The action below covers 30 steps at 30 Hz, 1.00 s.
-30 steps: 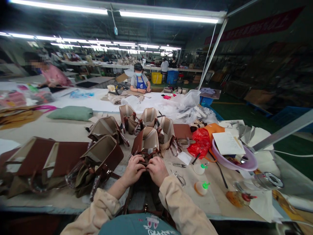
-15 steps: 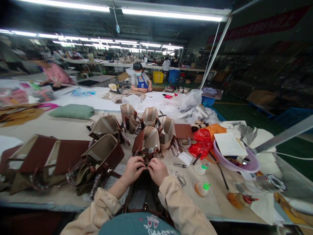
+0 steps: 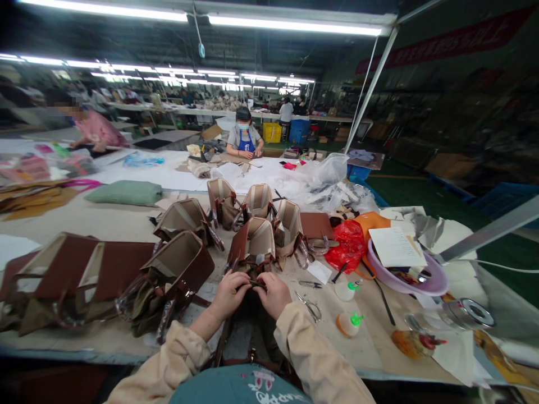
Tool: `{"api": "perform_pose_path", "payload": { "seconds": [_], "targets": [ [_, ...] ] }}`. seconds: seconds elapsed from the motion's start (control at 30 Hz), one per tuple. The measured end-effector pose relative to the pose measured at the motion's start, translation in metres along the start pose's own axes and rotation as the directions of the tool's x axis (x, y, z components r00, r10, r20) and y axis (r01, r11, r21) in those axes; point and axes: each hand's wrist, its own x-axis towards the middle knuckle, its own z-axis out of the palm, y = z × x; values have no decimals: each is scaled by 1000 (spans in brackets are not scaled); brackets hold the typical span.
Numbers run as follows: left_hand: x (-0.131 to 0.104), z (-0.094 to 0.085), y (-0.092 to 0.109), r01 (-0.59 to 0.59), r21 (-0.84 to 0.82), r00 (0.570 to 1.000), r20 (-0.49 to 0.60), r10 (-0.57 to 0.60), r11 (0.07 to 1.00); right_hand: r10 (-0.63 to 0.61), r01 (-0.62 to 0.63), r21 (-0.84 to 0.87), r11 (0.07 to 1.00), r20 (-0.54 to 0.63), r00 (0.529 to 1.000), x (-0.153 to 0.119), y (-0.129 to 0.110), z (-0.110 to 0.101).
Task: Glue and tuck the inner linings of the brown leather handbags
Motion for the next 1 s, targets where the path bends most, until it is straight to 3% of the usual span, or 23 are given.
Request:
{"api": "perform_pose_path", "payload": {
  "seconds": [0.3, 1.0],
  "targets": [
    [-2, -1, 2, -26, 38, 999, 30, 25, 999, -43, 43, -14, 999, -14, 999, -4, 11, 3],
    [-1, 9, 3, -53, 152, 999, 4, 53, 987, 52, -50, -134, 990, 14, 999, 0, 2, 0]
  ]
}}
